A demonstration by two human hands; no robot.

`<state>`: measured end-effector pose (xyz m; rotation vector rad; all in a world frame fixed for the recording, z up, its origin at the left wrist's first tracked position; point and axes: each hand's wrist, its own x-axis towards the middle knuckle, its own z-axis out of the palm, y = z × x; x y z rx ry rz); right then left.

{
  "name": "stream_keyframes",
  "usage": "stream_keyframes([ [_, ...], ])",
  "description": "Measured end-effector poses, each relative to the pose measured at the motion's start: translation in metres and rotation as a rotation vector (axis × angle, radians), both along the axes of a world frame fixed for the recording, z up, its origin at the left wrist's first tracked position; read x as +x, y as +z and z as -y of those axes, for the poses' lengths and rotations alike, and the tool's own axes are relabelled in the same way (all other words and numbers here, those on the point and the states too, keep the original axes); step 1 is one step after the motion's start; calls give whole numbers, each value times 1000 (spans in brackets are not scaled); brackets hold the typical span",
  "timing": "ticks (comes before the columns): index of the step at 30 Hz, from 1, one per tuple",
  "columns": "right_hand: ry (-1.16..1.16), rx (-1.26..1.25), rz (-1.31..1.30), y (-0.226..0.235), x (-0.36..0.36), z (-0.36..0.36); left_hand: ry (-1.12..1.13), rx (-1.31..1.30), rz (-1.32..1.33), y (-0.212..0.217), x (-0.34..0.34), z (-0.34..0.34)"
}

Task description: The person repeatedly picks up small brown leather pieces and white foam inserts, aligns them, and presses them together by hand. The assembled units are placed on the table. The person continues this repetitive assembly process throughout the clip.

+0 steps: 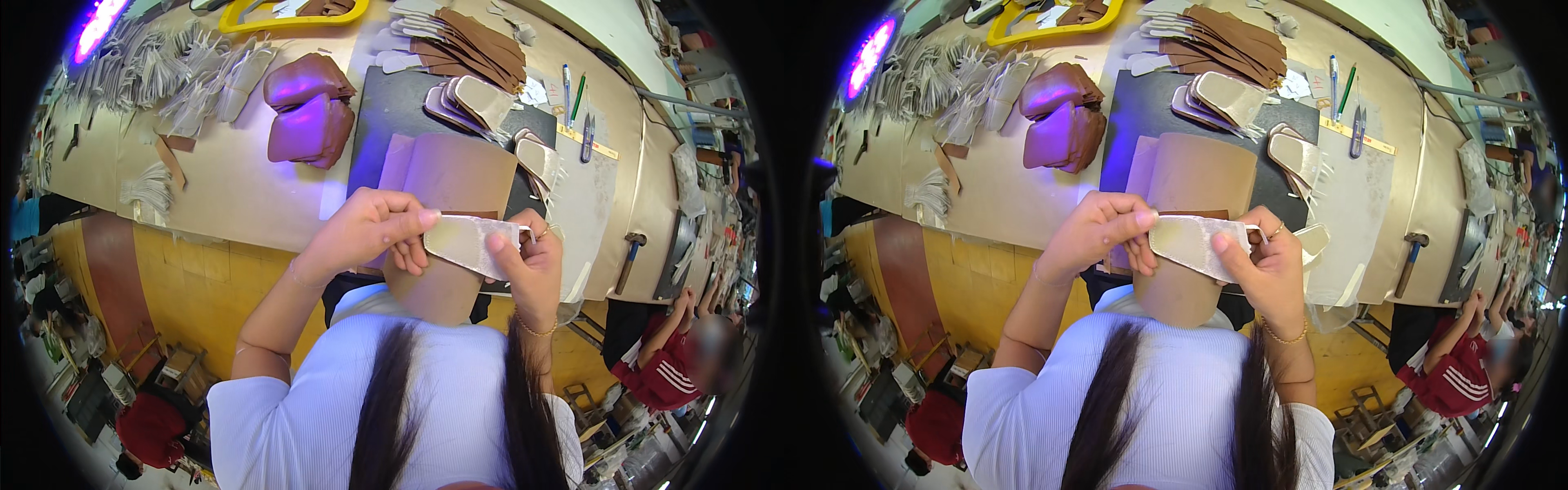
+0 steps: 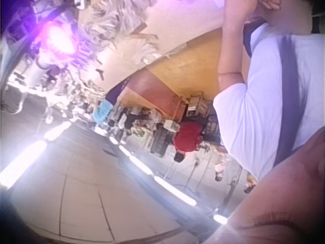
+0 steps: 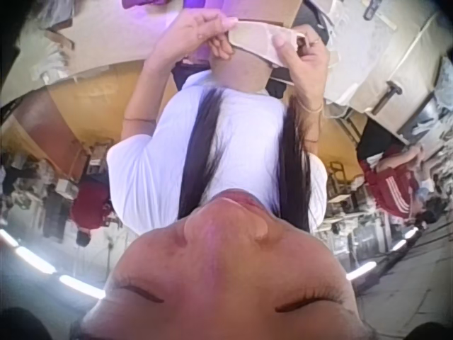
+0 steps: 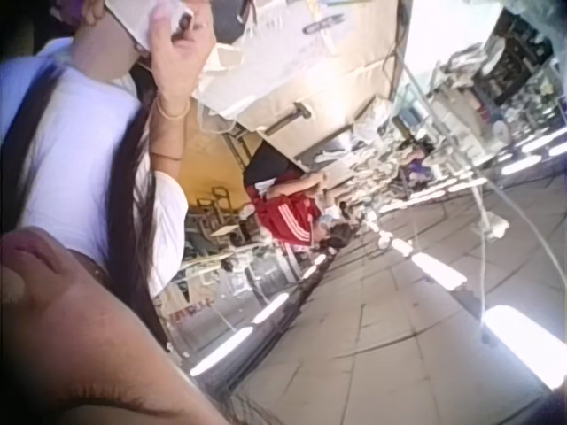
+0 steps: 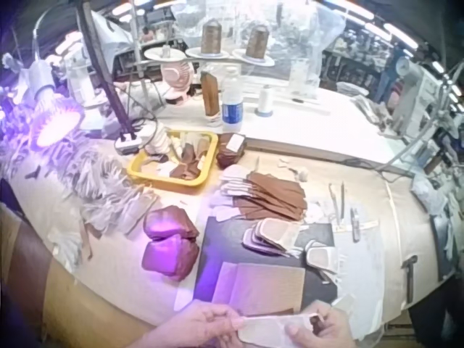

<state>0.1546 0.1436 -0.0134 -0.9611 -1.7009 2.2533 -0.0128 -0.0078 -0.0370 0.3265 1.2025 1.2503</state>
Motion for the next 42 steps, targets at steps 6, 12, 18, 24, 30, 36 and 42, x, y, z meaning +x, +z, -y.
stream_keyframes([
  [6, 18, -36, 35, 3, -1, -2, 10, -78, 8, 3, 1, -3],
  [12, 43, -70, 40, -2, 2, -12, 45, -86, 39, 1, 3, -3],
  [18, 57, -21, 59, -11, 7, -14, 75, -73, 39, -1, 6, -1],
  [24, 31, 64, 141, -30, 16, -23, 92, -49, 19, -6, 8, -1],
  [30, 154, 1176, -253, 14, 14, -19, 111, -56, -60, -6, 11, 4],
  [36, 605, 1148, -289, -5, -19, 27, 162, 142, -239, -12, 16, 1],
  [42, 505, 1129, -275, -37, 6, 5, 130, 38, -80, -23, 14, 8],
])
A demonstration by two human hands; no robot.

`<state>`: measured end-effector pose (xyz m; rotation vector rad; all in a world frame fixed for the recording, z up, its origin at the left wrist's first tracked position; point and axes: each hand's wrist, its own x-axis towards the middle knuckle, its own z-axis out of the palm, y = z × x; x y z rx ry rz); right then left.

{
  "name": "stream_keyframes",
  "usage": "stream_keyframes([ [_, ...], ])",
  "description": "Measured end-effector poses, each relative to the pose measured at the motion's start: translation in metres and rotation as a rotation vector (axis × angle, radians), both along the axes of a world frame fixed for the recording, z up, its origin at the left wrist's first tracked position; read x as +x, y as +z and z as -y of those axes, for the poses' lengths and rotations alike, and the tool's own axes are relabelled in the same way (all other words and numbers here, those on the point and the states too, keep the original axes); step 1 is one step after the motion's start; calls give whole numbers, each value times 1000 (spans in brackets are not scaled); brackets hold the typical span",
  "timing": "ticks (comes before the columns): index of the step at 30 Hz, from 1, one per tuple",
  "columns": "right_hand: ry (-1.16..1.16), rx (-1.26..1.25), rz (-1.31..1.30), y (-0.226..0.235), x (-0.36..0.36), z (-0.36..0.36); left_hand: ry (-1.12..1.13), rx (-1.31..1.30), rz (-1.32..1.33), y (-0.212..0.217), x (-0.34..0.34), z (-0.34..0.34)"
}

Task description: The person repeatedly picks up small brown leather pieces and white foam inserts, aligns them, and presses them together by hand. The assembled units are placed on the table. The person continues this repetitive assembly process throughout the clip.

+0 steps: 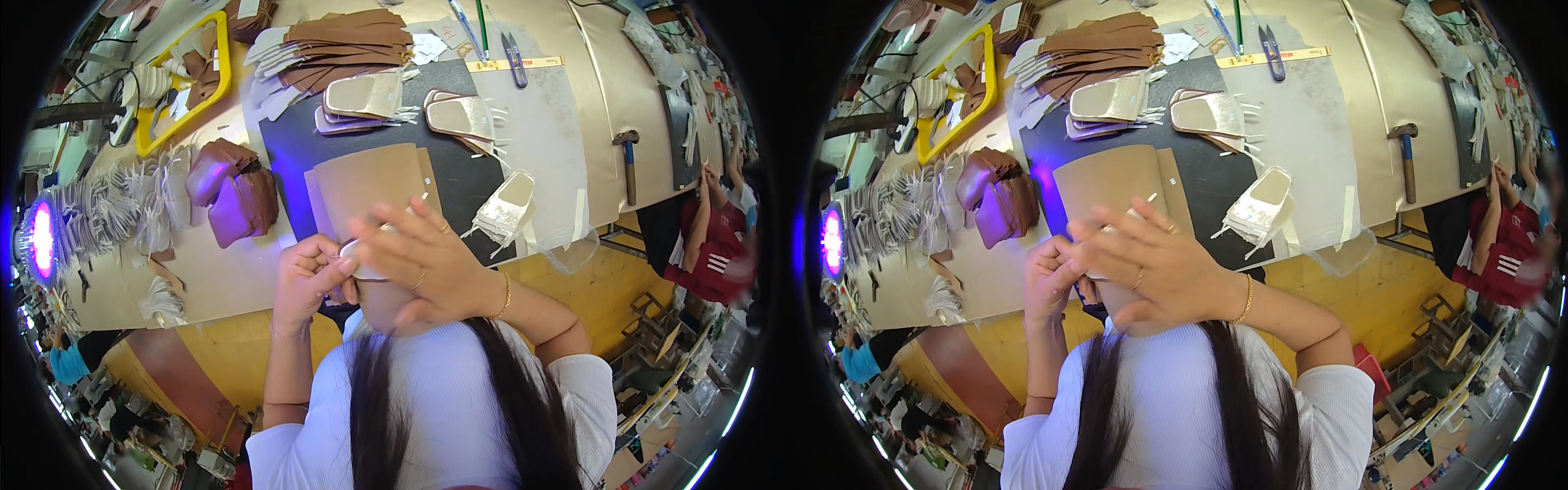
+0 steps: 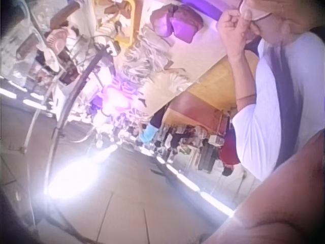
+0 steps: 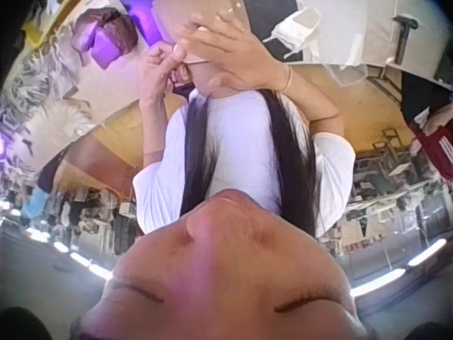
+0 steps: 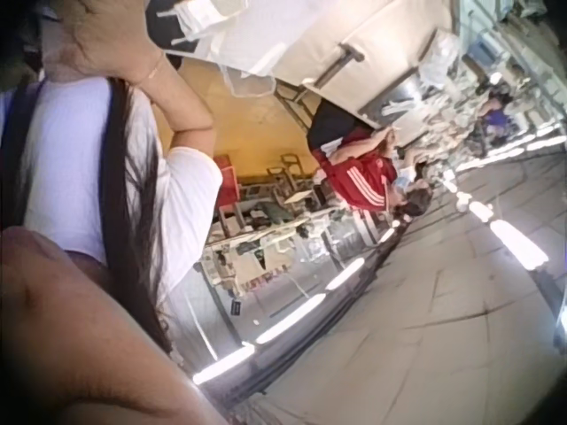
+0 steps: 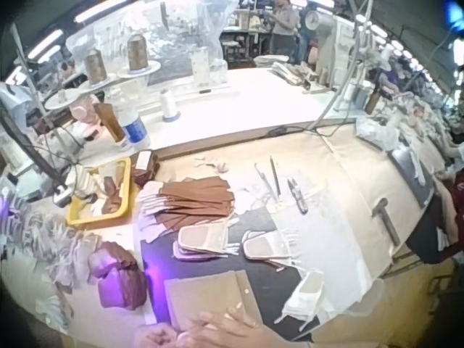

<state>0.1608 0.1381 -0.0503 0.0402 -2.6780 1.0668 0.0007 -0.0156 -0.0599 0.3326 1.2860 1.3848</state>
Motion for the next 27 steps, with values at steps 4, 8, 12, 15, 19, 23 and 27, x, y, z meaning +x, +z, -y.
stream_keyframes([
  [4, -138, -349, -132, -31, 8, 11, 19, 8, 47, 5, -1, -3],
  [8, -296, -741, -53, -38, 15, 18, 27, -36, 18, 7, -1, -4],
  [12, -480, -1073, -118, -34, 28, 17, -33, -40, -14, 16, -6, -4],
  [15, -447, -990, -90, -5, 31, -10, -106, -62, -153, 35, -3, -15],
  [19, -489, -1170, -30, 18, 20, -43, -14, -45, -398, 45, -2, -25],
  [23, -779, -995, -91, -18, 9, -105, 304, -107, -610, 45, -35, -14],
  [27, -922, -355, 27, -47, 11, -127, 480, -206, -863, 33, -76, 3],
])
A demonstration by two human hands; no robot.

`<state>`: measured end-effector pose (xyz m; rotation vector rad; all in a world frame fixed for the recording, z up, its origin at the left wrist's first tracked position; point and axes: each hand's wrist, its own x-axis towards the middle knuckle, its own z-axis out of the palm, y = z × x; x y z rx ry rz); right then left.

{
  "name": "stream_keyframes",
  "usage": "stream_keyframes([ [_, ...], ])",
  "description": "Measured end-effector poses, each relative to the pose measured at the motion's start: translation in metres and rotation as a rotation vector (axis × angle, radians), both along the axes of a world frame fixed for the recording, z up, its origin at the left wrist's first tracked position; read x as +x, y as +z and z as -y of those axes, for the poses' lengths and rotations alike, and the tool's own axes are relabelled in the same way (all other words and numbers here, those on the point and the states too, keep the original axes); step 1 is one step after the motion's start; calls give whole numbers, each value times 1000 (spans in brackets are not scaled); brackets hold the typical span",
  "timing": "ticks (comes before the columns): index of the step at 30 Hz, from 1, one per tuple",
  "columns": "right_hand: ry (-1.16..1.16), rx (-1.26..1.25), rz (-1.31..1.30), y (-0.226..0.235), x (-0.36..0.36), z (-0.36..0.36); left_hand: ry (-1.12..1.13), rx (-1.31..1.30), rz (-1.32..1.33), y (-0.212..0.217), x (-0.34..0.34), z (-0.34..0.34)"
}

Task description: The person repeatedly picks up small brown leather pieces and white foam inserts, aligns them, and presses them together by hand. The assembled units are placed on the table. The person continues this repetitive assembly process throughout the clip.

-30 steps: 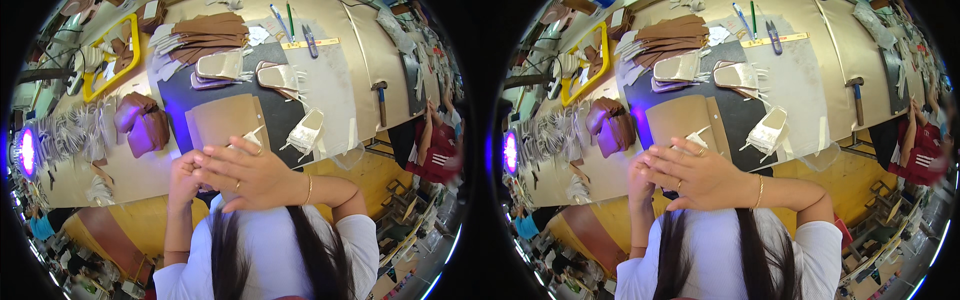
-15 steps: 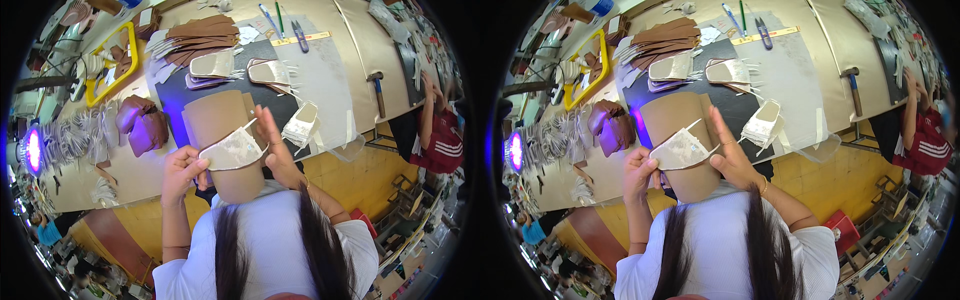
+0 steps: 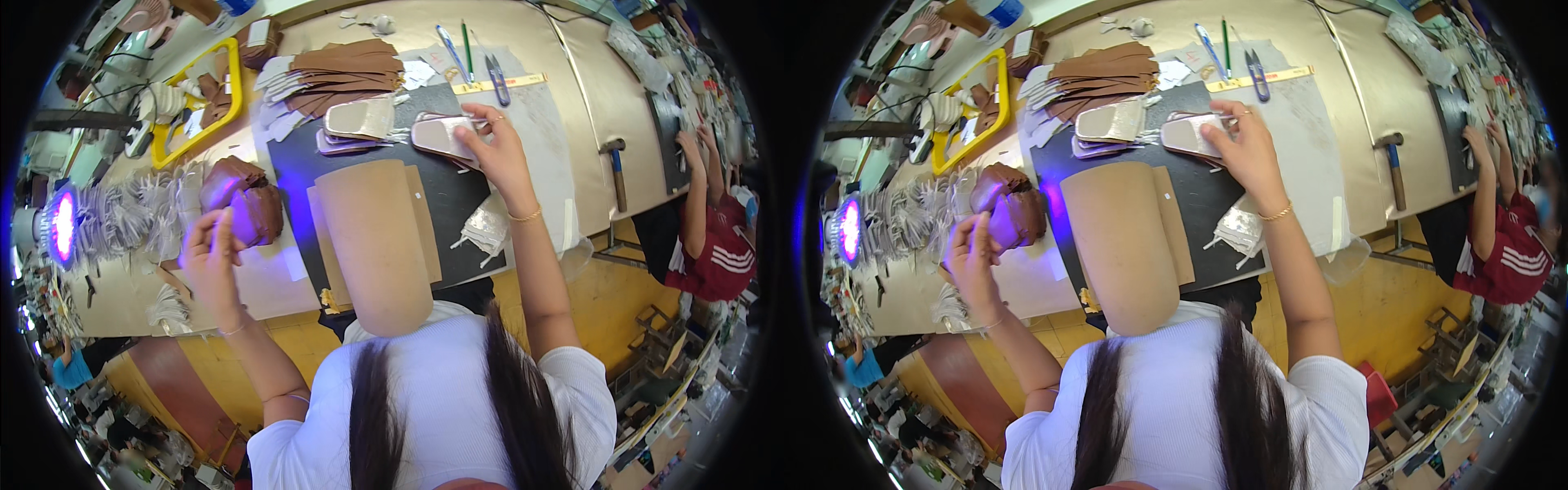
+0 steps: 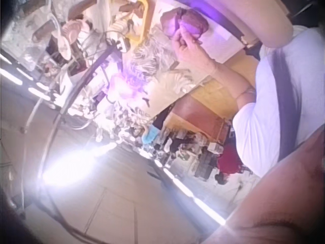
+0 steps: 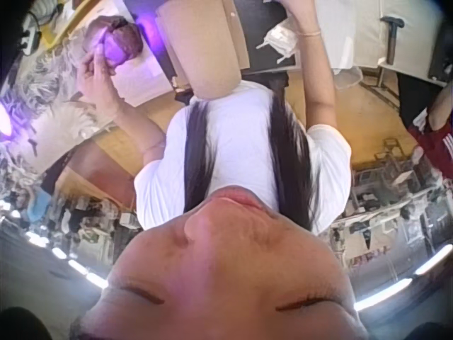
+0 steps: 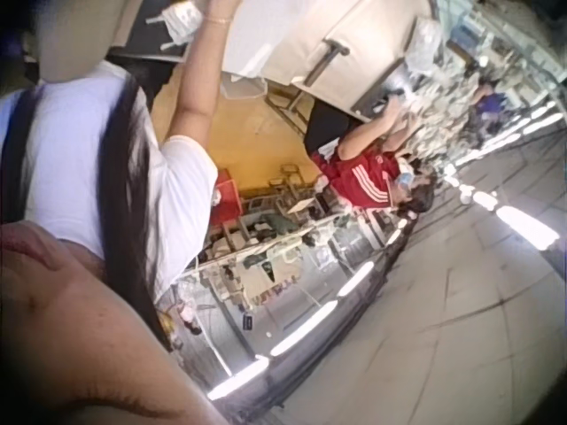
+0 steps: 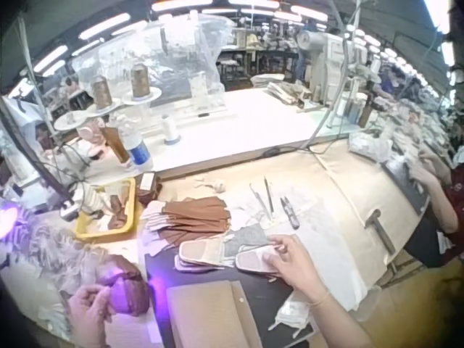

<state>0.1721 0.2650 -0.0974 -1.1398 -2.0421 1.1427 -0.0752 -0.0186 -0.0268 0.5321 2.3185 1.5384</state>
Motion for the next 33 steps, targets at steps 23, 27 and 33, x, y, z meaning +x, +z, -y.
stream_keyframes([
  [23, 166, -110, 409, 21, 117, -63, 178, -106, -214, -56, -96, 45],
  [27, 88, 359, 580, 11, 109, -55, 166, -203, -350, -48, -88, 31],
  [33, -53, 442, 509, -8, 114, -32, 72, -303, -432, -67, -106, 39],
])
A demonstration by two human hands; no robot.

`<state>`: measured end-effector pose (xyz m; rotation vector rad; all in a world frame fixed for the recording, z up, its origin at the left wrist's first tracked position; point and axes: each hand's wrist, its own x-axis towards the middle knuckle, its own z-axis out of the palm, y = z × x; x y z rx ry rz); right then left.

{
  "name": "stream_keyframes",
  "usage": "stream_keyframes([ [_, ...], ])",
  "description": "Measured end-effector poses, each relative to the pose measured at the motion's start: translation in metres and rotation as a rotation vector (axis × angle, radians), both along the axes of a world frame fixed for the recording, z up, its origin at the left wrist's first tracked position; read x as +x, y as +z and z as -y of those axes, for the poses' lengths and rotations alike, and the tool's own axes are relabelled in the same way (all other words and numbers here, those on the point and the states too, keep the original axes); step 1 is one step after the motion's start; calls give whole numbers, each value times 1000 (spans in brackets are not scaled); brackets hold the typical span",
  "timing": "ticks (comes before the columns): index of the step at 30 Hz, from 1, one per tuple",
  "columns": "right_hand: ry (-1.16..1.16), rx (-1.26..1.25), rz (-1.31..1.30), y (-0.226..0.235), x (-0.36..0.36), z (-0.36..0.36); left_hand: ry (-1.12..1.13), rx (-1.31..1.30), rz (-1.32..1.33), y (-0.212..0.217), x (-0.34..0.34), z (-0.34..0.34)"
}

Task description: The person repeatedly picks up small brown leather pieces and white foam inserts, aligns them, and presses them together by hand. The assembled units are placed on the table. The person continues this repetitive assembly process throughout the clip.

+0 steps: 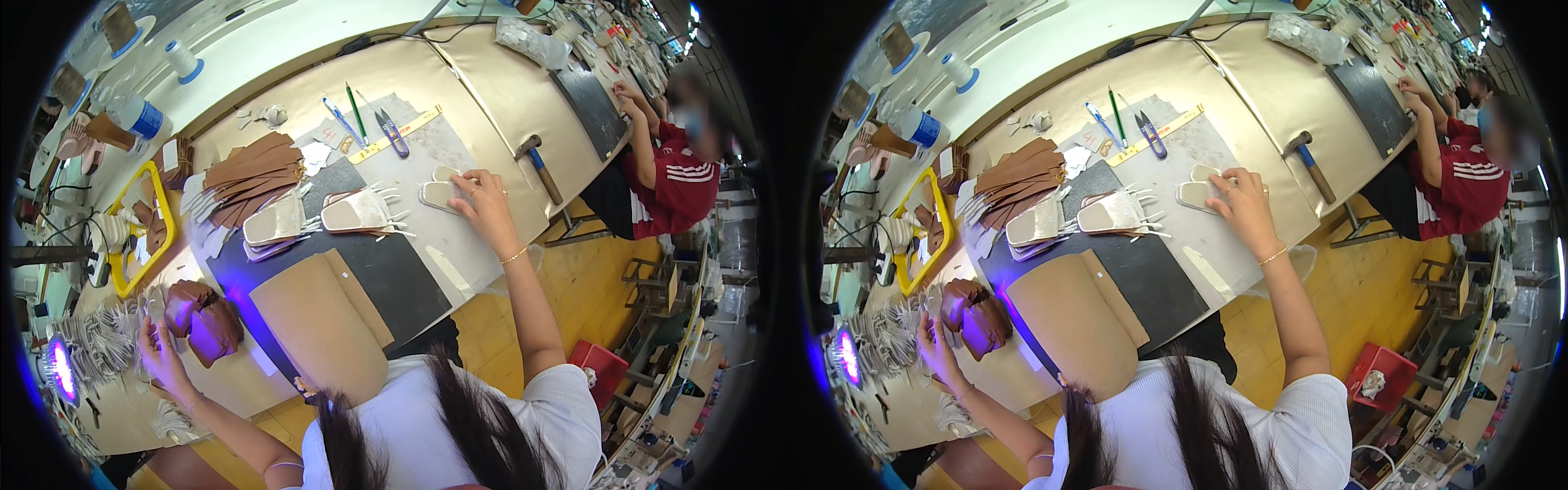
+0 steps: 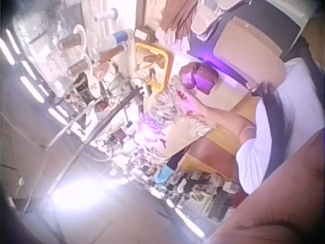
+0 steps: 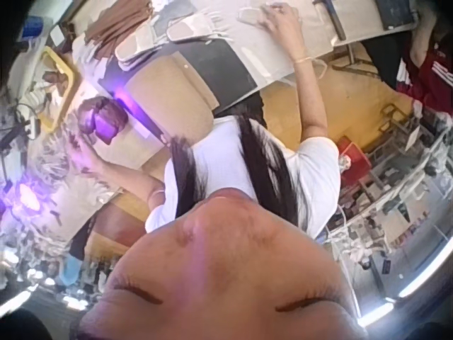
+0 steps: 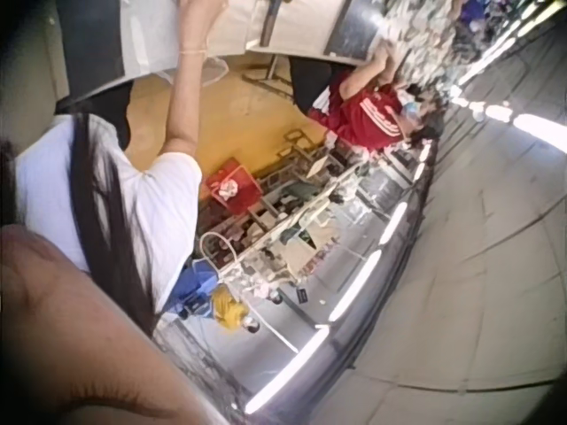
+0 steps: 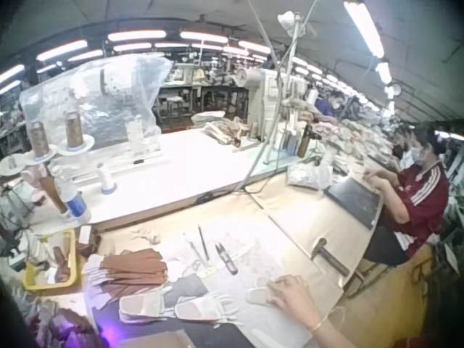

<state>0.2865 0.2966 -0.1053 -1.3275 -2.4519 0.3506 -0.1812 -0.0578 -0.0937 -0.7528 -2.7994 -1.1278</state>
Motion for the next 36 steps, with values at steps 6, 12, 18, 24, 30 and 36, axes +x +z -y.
stream_keyframes([
  [6, 68, 197, -27, -16, 4, 7, -170, -199, 25, -2, -11, -6],
  [12, 27, 152, -75, -10, -3, 8, -194, -216, 60, 9, -4, -11],
  [18, 102, 157, -74, -12, 2, 3, -195, -294, -38, 19, 4, -19],
  [24, 142, 254, -26, -7, -2, 3, -178, -215, -20, 11, -3, -17],
  [30, 192, 227, 29, 1, -2, 2, -169, -38, 306, 9, -19, -14],
  [36, 125, 30, 209, 20, -10, 12, -154, -146, 186, 17, -14, -22],
])
